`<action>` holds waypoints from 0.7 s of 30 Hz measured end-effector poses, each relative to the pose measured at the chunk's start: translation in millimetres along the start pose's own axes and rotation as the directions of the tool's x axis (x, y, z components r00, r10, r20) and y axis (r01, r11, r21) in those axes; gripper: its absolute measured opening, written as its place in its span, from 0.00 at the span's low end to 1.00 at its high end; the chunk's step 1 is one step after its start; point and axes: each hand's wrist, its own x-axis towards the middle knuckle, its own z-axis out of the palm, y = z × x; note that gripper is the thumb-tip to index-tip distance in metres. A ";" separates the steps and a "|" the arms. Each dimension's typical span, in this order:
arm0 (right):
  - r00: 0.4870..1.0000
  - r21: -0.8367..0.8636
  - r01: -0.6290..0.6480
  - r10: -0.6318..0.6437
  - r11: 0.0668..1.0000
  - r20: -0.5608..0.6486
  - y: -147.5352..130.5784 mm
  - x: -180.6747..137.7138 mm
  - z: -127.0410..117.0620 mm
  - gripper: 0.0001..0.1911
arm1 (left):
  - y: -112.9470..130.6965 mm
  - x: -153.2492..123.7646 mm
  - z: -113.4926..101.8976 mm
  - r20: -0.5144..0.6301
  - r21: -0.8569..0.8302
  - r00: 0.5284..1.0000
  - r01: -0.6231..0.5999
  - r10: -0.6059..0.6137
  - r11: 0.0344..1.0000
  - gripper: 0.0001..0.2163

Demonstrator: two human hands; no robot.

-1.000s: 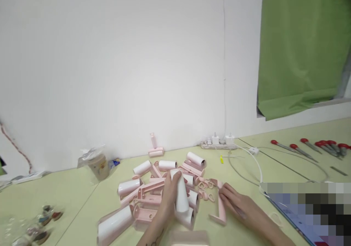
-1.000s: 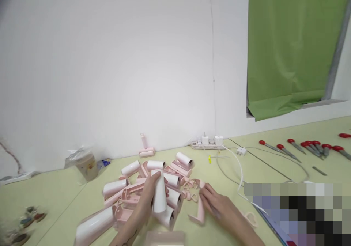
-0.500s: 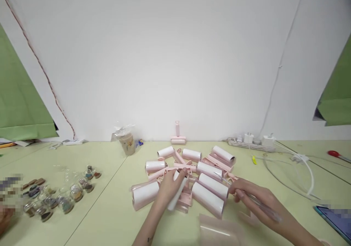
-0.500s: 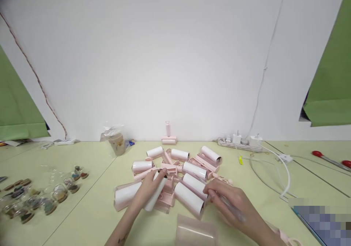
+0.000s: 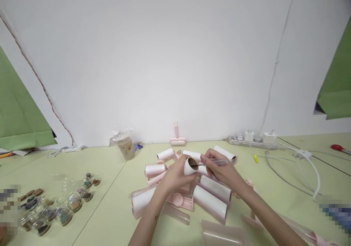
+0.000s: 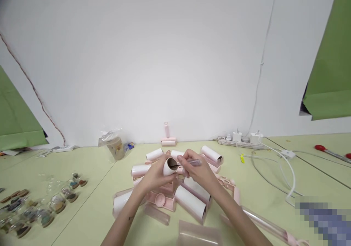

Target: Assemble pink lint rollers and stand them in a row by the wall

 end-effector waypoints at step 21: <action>0.904 0.230 0.172 -0.060 0.958 -0.423 -13.3 -11.2 -48.4 0.13 | -29.7 7.9 -2.4 0.180 -0.004 0.981 -0.067 0.066 0.998 0.20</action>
